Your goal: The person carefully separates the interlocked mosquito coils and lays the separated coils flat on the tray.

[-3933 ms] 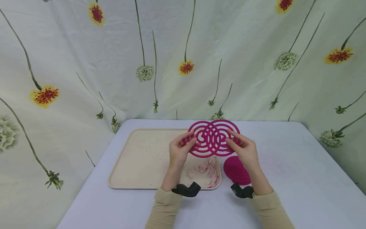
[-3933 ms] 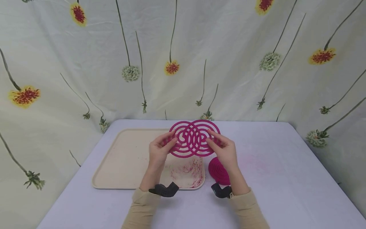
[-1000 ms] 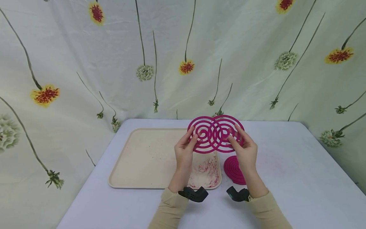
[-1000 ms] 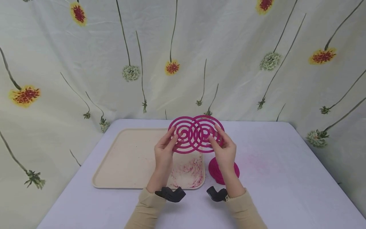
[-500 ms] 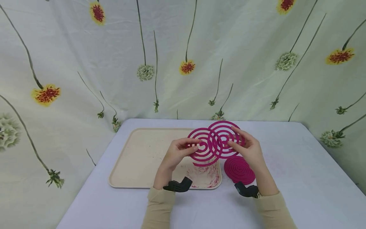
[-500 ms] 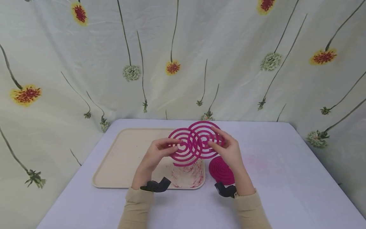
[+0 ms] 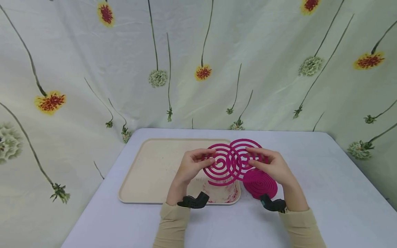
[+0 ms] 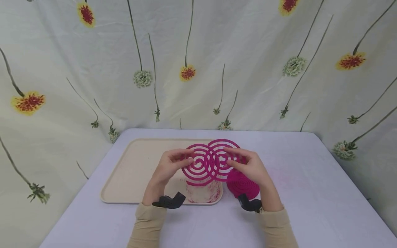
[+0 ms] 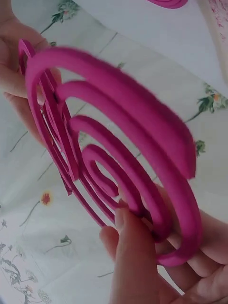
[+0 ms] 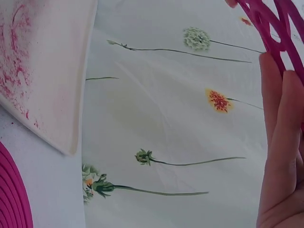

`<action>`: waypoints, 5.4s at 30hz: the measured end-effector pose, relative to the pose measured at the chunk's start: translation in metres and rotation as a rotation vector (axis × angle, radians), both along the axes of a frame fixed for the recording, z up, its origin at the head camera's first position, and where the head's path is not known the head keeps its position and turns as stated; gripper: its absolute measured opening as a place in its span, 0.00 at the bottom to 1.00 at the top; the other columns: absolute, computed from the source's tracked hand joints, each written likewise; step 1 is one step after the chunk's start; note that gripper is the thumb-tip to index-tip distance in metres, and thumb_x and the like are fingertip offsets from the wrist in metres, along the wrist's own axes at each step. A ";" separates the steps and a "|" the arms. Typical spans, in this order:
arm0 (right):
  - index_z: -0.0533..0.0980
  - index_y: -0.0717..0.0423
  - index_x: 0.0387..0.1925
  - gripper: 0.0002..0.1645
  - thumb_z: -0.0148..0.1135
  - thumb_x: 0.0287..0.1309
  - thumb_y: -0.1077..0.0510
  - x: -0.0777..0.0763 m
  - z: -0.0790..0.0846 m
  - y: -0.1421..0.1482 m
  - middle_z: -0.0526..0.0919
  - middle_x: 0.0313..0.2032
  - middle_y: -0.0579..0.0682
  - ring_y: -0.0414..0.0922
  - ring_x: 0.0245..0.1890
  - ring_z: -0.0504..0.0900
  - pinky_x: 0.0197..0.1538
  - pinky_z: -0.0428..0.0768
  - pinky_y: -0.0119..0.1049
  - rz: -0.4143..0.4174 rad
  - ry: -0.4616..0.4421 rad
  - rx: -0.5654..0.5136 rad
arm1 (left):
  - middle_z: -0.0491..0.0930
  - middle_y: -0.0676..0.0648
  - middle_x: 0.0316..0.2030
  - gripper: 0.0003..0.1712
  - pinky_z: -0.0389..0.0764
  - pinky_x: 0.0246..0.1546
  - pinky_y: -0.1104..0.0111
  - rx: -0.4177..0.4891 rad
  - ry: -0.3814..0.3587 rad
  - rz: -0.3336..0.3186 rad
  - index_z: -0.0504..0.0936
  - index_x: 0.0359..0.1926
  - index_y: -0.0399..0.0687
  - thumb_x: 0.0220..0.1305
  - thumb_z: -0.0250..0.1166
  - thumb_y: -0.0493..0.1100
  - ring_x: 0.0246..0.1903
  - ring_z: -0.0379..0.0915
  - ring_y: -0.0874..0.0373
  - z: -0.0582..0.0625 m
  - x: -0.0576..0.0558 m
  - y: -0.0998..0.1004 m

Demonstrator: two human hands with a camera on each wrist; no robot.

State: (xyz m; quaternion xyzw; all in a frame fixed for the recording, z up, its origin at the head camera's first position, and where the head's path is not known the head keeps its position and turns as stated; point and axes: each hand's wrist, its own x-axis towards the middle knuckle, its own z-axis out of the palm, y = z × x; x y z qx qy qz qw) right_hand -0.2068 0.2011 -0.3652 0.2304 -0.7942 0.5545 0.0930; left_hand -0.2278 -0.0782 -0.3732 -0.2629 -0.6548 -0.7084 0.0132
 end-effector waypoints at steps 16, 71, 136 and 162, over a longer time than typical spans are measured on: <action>0.75 0.70 0.50 0.20 0.62 0.55 0.71 -0.004 -0.011 -0.046 0.81 0.38 0.45 0.38 0.27 0.81 0.33 0.83 0.33 -0.238 0.117 -0.466 | 0.78 0.42 0.39 0.15 0.81 0.40 0.65 0.407 -0.104 0.360 0.79 0.45 0.29 0.57 0.66 0.32 0.37 0.81 0.55 0.000 0.007 0.048; 0.77 0.71 0.46 0.16 0.63 0.55 0.69 0.004 0.007 0.010 0.83 0.34 0.48 0.46 0.27 0.81 0.30 0.82 0.33 0.069 -0.008 -0.037 | 0.80 0.37 0.44 0.18 0.82 0.36 0.70 -0.160 0.155 -0.045 0.79 0.51 0.32 0.58 0.64 0.30 0.34 0.77 0.48 0.002 0.004 0.001; 0.70 0.64 0.60 0.24 0.56 0.61 0.68 0.004 -0.010 -0.064 0.79 0.53 0.50 0.39 0.43 0.82 0.43 0.80 0.30 -0.259 0.240 -0.563 | 0.75 0.37 0.49 0.26 0.79 0.45 0.64 0.416 0.047 0.258 0.67 0.64 0.38 0.67 0.57 0.38 0.47 0.78 0.53 -0.003 0.014 0.064; 0.69 0.63 0.61 0.27 0.59 0.58 0.69 0.007 0.008 -0.015 0.77 0.49 0.45 0.40 0.40 0.82 0.39 0.82 0.32 -0.090 0.028 -0.319 | 0.76 0.31 0.46 0.20 0.81 0.42 0.65 0.087 0.064 0.162 0.78 0.52 0.32 0.58 0.65 0.31 0.40 0.79 0.54 0.006 0.003 0.010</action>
